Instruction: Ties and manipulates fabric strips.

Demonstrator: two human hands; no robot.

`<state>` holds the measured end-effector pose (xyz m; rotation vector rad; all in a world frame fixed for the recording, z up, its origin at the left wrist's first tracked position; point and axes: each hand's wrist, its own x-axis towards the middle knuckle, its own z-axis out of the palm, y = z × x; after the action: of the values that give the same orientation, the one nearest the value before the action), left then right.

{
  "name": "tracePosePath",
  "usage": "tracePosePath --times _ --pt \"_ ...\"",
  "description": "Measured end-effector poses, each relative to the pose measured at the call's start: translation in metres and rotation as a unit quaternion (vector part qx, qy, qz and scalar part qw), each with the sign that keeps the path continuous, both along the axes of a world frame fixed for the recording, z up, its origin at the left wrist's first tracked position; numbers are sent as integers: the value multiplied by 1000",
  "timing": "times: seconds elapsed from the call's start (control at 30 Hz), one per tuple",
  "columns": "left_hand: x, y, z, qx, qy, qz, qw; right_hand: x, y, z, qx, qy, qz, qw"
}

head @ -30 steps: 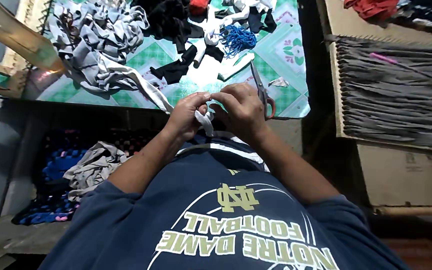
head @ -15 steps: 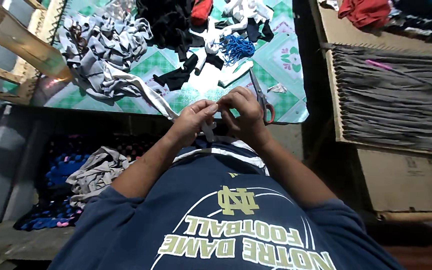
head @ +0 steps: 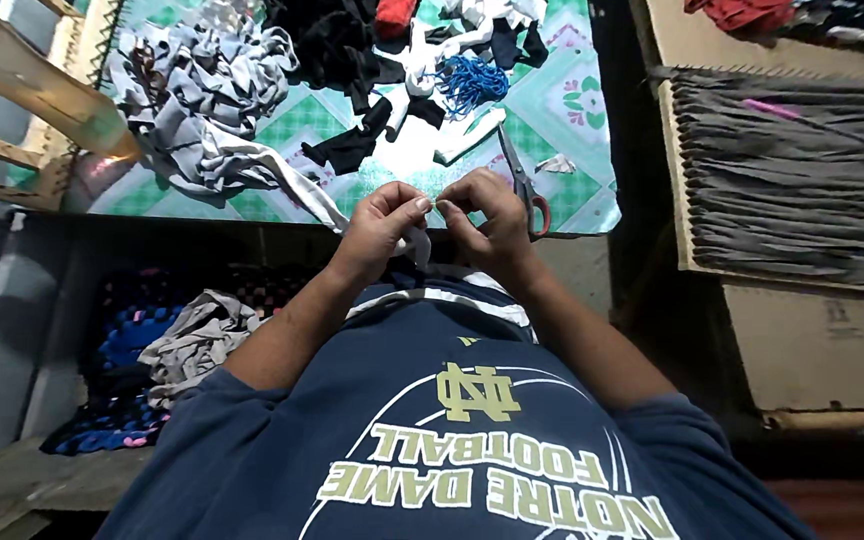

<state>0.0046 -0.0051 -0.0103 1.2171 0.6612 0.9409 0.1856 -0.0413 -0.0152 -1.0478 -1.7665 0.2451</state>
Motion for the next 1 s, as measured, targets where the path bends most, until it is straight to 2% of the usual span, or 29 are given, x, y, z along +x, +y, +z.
tracePosePath --times 0.1,0.27,0.53,0.7,0.93,1.0 --pt "-3 3 -2 95 33 18 995 4 -2 0 -8 1 -7 1000" --pt "-7 5 -1 186 94 32 978 12 -5 4 -31 -6 -23 999" --pt "-8 6 -3 326 207 61 920 12 -6 8 -33 -84 0 996" --pt "-8 5 -1 350 226 57 907 6 -8 8 -36 -131 -23 990" --pt "-6 4 -2 366 236 58 898 5 -7 8 -33 -139 -22 990" --pt "-6 5 -2 361 224 52 904 7 -7 7 -51 -109 -1 993"
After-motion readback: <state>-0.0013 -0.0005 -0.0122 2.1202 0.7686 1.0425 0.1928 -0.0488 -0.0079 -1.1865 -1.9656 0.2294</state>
